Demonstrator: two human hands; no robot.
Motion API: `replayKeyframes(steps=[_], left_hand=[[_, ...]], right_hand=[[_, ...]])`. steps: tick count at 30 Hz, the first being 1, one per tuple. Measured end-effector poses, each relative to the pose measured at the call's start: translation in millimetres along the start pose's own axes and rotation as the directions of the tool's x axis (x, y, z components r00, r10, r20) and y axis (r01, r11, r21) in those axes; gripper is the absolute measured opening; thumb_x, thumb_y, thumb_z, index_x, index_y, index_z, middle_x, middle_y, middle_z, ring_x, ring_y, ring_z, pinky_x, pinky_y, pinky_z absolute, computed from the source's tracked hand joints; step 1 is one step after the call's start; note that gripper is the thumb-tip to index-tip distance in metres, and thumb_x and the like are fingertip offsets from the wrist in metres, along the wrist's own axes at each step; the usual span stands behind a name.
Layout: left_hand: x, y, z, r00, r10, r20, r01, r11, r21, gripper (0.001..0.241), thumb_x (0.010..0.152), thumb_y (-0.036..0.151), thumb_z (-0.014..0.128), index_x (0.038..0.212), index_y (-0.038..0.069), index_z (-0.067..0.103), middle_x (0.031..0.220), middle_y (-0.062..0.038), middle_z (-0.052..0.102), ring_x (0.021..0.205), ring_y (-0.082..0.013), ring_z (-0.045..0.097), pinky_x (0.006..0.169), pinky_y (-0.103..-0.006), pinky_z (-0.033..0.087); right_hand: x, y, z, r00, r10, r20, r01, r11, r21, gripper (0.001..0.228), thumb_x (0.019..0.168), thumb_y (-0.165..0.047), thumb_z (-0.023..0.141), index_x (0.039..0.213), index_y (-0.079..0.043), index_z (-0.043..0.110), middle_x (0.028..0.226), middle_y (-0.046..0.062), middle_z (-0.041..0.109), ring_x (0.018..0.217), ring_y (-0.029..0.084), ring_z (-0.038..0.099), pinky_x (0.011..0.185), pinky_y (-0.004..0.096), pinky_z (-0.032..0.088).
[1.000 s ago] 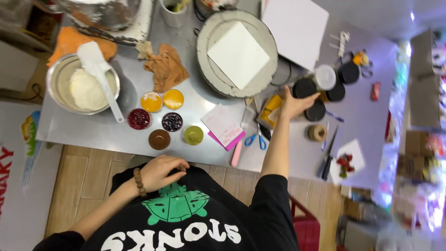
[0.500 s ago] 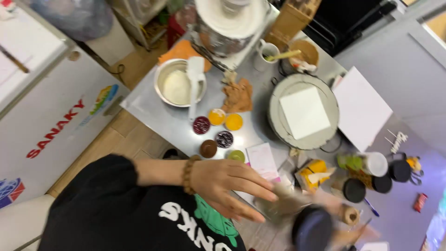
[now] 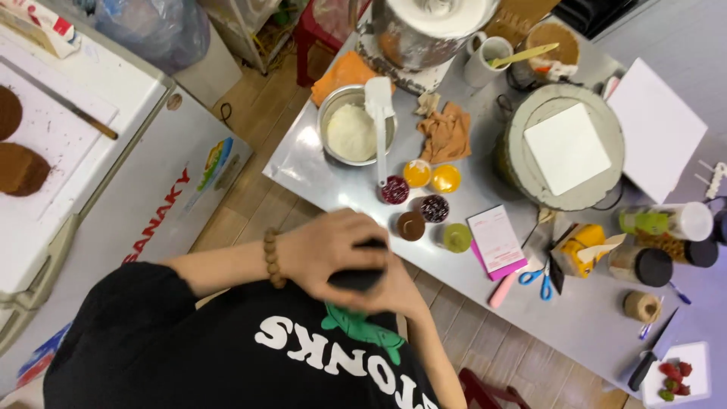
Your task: Preparing various components and ingredients for desserts in jars, including mixing powders and piping cream.
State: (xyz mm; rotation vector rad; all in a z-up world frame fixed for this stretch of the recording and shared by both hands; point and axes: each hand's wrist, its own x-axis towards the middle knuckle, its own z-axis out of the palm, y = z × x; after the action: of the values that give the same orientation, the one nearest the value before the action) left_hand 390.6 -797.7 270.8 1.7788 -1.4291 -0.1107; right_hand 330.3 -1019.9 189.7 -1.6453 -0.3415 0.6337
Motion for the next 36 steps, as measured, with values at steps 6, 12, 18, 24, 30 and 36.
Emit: replayKeyframes(steps=[6,12,18,24,30,36], left_hand=[[-45.4,5.6,-44.2,0.455,-0.89,-0.002,0.873,0.446,0.197,0.1,0.071,0.075,0.074,0.139,0.005,0.052,0.128,-0.027,0.063,0.118,-0.0437,0.061,0.101,-0.0505,0.049],[-81.3,-9.0,-49.4,0.55,-0.835,0.01,0.702,0.468,0.537,0.134,0.047,0.072,0.081,0.16,0.021,0.028,0.135,-0.018,0.06,0.12,-0.0369,0.065,0.094,-0.0475,0.057],[-141.0,-68.4,2.1,0.825,-0.562,-0.053,0.546,0.771,0.329,0.095,0.061,0.052,0.083,0.146,0.029,0.047,0.142,-0.007,0.056,0.124,-0.0319,0.067,0.102,-0.0405,0.059],[-192.8,-132.5,70.7,0.026,-0.916,0.4,0.849,-0.191,-0.493,0.102,0.071,0.081,0.061,0.134,0.002,0.046,0.118,-0.024,0.066,0.098,-0.0377,0.074,0.09,-0.0492,0.062],[-199.7,-121.6,86.6,0.23,-0.64,0.733,0.133,-0.725,-0.675,0.117,0.069,0.086,0.058,0.146,0.001,0.037,0.122,-0.026,0.057,0.096,-0.0376,0.067,0.088,-0.0562,0.059],[-218.5,-188.4,92.2,0.089,-0.995,0.051,0.855,0.05,-0.517,0.106,0.064,0.064,0.084,0.142,0.006,0.041,0.135,-0.019,0.057,0.123,-0.0356,0.061,0.104,-0.0483,0.051]], right_hand=[[59.2,16.6,55.5,0.882,-0.164,-0.442,-0.047,0.903,-0.427,0.104,0.054,-0.03,0.099,0.141,0.0,0.049,0.135,0.018,0.059,0.126,0.034,0.059,0.108,0.043,0.048],[77.9,27.1,66.9,0.902,-0.308,-0.303,0.105,0.836,-0.538,0.108,0.05,-0.033,0.1,0.139,0.0,0.05,0.133,0.018,0.059,0.121,0.038,0.059,0.104,0.047,0.048],[99.3,48.7,78.0,0.881,-0.39,-0.266,0.147,0.762,-0.631,0.104,0.051,-0.03,0.098,0.138,-0.003,0.05,0.136,0.017,0.058,0.127,0.038,0.056,0.109,0.05,0.043],[118.8,109.2,81.7,0.801,-0.58,-0.15,0.269,0.572,-0.775,0.098,0.06,-0.024,0.094,0.144,-0.004,0.047,0.146,0.018,0.053,0.137,0.041,0.049,0.12,0.058,0.033],[130.8,147.5,74.9,0.833,-0.415,-0.366,0.131,0.791,-0.597,0.11,0.055,-0.02,0.098,0.146,0.0,0.039,0.145,0.021,0.052,0.138,0.04,0.05,0.125,0.057,0.022],[129.2,186.2,69.8,0.79,-0.098,-0.606,0.056,0.995,-0.087,0.118,0.059,-0.025,0.102,0.15,0.003,0.031,0.144,0.018,0.052,0.131,0.026,0.057,0.111,0.036,0.048]])
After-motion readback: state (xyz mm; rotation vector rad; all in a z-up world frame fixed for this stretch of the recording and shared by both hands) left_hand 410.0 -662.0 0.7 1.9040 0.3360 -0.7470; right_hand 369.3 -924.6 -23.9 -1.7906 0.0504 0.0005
